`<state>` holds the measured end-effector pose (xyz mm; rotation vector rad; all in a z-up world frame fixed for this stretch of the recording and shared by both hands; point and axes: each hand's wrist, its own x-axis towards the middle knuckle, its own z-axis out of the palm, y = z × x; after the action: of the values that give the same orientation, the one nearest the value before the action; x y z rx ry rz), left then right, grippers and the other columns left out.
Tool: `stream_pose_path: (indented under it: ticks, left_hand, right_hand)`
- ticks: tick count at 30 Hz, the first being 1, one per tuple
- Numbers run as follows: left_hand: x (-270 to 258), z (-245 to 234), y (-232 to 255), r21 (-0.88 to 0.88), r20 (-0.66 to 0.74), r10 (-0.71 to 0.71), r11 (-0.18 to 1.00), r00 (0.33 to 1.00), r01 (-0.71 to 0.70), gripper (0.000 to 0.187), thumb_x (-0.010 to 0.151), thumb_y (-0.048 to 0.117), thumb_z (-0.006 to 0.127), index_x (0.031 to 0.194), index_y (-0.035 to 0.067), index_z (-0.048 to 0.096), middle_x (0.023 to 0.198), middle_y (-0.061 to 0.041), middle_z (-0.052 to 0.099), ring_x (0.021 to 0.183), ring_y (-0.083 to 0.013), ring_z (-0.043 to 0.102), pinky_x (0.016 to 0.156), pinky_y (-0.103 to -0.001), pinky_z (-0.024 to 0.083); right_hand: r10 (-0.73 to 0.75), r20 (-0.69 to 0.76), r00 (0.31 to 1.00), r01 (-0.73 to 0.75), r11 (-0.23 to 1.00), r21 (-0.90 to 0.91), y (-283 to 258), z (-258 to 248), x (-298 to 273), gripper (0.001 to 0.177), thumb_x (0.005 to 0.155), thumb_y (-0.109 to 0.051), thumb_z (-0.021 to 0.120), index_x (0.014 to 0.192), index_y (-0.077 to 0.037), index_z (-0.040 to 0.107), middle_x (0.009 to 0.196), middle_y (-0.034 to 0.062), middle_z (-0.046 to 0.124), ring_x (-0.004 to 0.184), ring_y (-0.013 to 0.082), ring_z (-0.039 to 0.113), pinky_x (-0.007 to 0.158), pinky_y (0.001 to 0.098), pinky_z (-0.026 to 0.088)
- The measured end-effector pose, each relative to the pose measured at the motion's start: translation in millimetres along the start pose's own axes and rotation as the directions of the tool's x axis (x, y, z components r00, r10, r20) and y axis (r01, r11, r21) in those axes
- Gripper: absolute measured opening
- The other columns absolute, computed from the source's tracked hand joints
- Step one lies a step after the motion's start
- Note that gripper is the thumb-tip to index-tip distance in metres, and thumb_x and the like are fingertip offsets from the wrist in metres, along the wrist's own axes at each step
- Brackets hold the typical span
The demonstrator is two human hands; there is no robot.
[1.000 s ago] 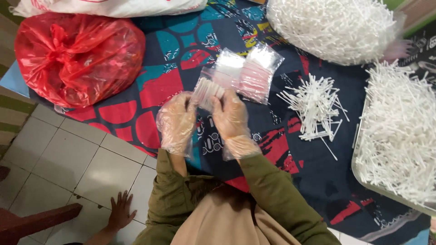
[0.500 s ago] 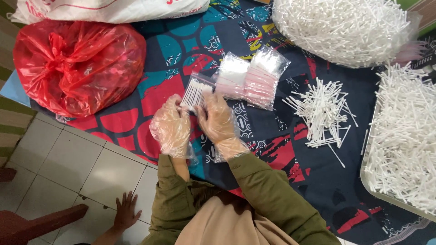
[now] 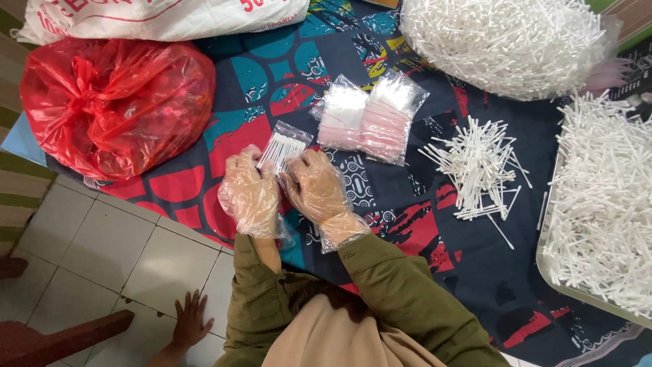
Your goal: Packaging cotton swab sticks into small plastic bags while sitting on the floor.
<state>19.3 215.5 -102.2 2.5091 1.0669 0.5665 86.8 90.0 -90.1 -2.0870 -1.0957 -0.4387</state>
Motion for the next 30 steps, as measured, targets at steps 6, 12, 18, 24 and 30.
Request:
stream_pose_path:
  ticks: [6,12,18,24,30]
  left_hand:
    - [2.3,-3.9,-0.3,0.035,0.133,-0.047,0.998,0.99,0.043,0.028,0.09,0.043,0.068,0.116,0.033,0.066,0.11,0.002,0.066,0.09,-0.0305,0.073,0.079,-0.046,0.058]
    - [-7.6,-40.3,13.7,0.138,0.242,-0.148,0.984,0.959,0.118,0.04,0.091,0.049,0.069,0.129,0.04,0.061,0.12,0.001,0.064,0.098,-0.0396,0.071,0.083,-0.055,0.057]
    - [-31.4,-117.6,70.5,-0.112,0.304,0.086,0.992,0.949,-0.054,0.031,0.09,0.05,0.071,0.119,0.038,0.067,0.099,0.007,0.072,0.099,-0.0243,0.07,0.089,-0.044,0.054]
    - [-57.0,-113.0,135.9,-0.298,0.132,0.607,0.778,0.784,-0.552,0.028,0.087,0.037,0.078,0.113,0.028,0.071,0.087,0.005,0.068,0.087,-0.0203,0.071,0.079,-0.037,0.055]
    - [-87.7,-50.6,194.1,-0.379,0.19,0.746,0.655,0.638,-0.653,0.032,0.082,0.038,0.078,0.11,0.028,0.067,0.087,0.005,0.067,0.089,-0.0236,0.07,0.078,-0.04,0.057]
  right_hand:
    - [0.124,0.028,0.992,-0.126,0.985,0.12,3.0,8.2,-9.1,0.025,0.091,-0.028,0.07,0.105,-0.01,0.062,0.089,0.0112,0.057,0.081,0.0383,0.066,0.071,0.0461,0.055]
    - [0.321,-0.005,0.947,-0.313,0.928,0.201,-5.9,-30.3,-3.4,0.026,0.094,-0.03,0.072,0.107,-0.015,0.055,0.094,0.0105,0.058,0.084,0.0406,0.07,0.07,0.0443,0.056]
    - [0.511,0.076,0.856,-0.512,0.819,0.258,23.6,-102.4,-19.0,0.017,0.094,-0.031,0.074,0.103,-0.02,0.064,0.087,0.0063,0.067,0.078,0.0302,0.072,0.067,0.039,0.055]
    - [0.628,0.04,0.777,-0.622,0.758,0.197,59.8,-184.9,-48.0,0.017,0.099,-0.024,0.066,0.107,-0.01,0.07,0.089,0.0168,0.07,0.083,0.0342,0.07,0.072,0.0432,0.055]
    - [0.821,0.001,0.571,-0.8,0.556,-0.226,99.6,-238.6,-112.0,0.03,0.098,-0.044,0.062,0.113,-0.019,0.072,0.104,0.0109,0.072,0.1,0.0381,0.07,0.085,0.0528,0.056]
